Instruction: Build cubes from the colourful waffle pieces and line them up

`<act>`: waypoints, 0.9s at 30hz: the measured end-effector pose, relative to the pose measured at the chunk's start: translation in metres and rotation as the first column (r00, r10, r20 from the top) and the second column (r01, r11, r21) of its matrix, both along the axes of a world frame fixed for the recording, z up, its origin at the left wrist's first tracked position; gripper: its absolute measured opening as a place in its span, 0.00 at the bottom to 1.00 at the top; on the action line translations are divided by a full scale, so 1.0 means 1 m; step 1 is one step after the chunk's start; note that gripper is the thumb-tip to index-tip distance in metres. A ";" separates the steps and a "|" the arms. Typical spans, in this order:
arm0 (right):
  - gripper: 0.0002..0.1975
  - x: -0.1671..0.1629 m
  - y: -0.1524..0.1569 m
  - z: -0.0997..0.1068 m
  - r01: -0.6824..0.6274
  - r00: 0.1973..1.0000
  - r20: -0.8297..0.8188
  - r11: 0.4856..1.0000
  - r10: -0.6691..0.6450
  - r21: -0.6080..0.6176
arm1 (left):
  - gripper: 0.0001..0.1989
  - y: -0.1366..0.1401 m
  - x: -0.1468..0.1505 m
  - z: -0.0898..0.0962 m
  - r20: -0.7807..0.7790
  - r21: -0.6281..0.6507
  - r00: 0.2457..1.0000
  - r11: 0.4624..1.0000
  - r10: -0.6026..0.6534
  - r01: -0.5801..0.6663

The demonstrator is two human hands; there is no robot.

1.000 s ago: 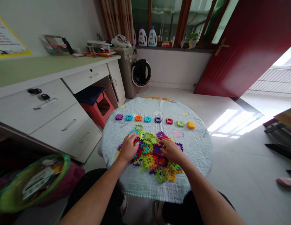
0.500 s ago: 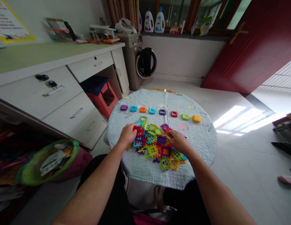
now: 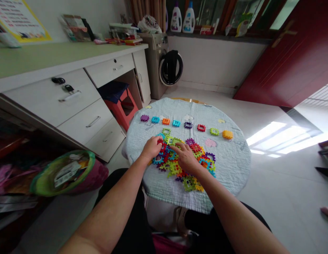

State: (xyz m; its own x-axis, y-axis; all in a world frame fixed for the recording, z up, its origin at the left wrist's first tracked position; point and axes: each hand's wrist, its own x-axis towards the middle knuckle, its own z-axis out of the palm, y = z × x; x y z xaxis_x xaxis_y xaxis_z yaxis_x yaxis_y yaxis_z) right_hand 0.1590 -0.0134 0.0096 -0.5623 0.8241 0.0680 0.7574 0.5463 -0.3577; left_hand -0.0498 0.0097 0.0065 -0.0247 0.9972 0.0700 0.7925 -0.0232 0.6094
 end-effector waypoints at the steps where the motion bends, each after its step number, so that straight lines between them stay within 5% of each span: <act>1: 0.31 -0.001 0.001 -0.002 -0.006 1.000 0.025 1.000 0.006 -0.006 | 0.15 0.000 0.000 0.000 0.005 0.001 1.000 1.000 -0.004 0.004; 10: 0.21 0.028 0.025 0.003 0.142 0.987 -0.079 0.990 -0.143 -0.012 | 0.15 -0.001 -0.001 0.004 0.021 -0.028 0.999 0.999 -0.039 0.040; 14: 0.17 0.040 0.029 0.008 0.257 0.928 -0.249 0.960 -0.276 -0.109 | 0.14 -0.002 -0.005 0.002 -0.029 -0.054 0.996 0.995 -0.081 0.079; 20: 0.13 0.054 0.030 0.011 0.359 0.875 -0.274 0.914 -0.399 -0.187 | 0.12 -0.003 -0.005 0.000 -0.083 -0.062 0.988 0.990 -0.131 0.126; 27: 0.15 0.065 0.035 0.009 0.459 0.836 -0.334 0.888 -0.435 -0.008 | 0.13 -0.001 0.003 0.001 -0.111 -0.073 0.978 0.983 -0.174 0.167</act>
State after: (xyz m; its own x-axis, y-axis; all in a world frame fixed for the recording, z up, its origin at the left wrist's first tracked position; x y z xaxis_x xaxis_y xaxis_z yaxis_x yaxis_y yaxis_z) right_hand 0.2244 0.0216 0.0189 -0.0713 0.9669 0.2451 0.7768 0.2080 -0.5944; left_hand -0.0467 0.0083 0.0073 0.1508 0.9886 -0.0004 0.8456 -0.1288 0.5181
